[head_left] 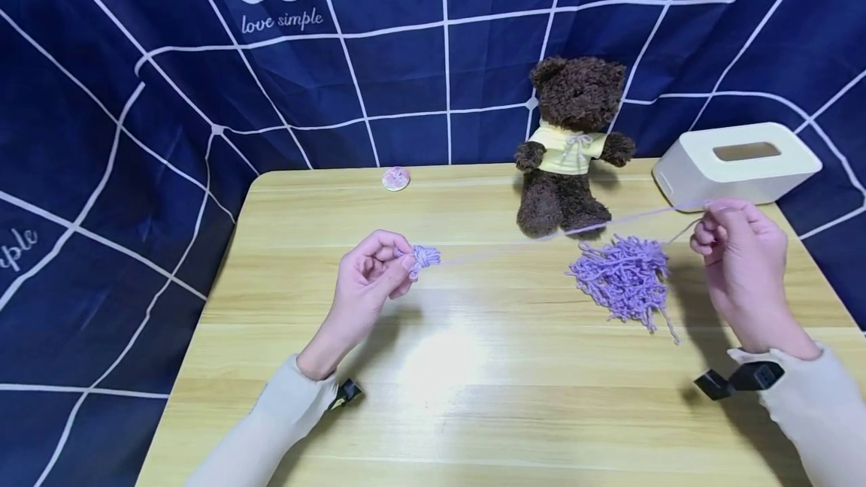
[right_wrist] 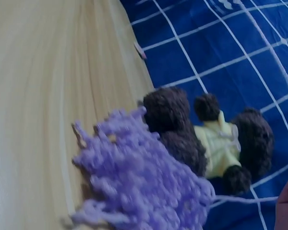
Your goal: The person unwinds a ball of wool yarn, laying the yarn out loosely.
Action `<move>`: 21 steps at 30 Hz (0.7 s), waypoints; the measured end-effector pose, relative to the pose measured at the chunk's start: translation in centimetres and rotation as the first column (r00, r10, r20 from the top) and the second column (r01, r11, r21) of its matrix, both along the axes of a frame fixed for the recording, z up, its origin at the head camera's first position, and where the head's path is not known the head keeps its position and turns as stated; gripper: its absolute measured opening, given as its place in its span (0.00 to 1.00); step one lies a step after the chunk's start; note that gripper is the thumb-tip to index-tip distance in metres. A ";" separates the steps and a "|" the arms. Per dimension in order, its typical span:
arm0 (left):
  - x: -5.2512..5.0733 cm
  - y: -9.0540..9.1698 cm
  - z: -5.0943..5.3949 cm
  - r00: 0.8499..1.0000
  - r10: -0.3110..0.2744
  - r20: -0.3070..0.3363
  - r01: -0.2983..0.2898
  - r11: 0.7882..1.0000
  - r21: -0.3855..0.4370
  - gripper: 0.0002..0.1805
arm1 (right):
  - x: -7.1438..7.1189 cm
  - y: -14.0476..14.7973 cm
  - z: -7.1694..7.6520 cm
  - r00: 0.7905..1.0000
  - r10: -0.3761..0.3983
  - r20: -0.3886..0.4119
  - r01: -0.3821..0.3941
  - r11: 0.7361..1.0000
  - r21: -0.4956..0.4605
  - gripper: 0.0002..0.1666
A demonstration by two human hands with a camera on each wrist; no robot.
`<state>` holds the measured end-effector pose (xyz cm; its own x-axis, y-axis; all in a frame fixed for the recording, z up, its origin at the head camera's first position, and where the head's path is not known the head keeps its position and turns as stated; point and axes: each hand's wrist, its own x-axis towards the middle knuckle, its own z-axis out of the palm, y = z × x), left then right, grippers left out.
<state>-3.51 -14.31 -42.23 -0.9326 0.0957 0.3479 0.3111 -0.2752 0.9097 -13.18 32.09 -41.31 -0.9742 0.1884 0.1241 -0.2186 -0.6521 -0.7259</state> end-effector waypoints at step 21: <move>0.2 -0.9 -0.2 1.000 0.020 -0.011 -0.020 1.000 0.002 0.04 | -2.3 5.9 1.1 0.935 -0.296 0.197 0.336 0.916 -0.220 0.09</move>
<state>-3.28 -15.23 -42.42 -0.9305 0.0765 0.3582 0.3264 -0.2706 0.9057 -15.48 38.00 -40.23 -0.8617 0.4943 -0.1150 -0.3395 -0.7298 -0.5934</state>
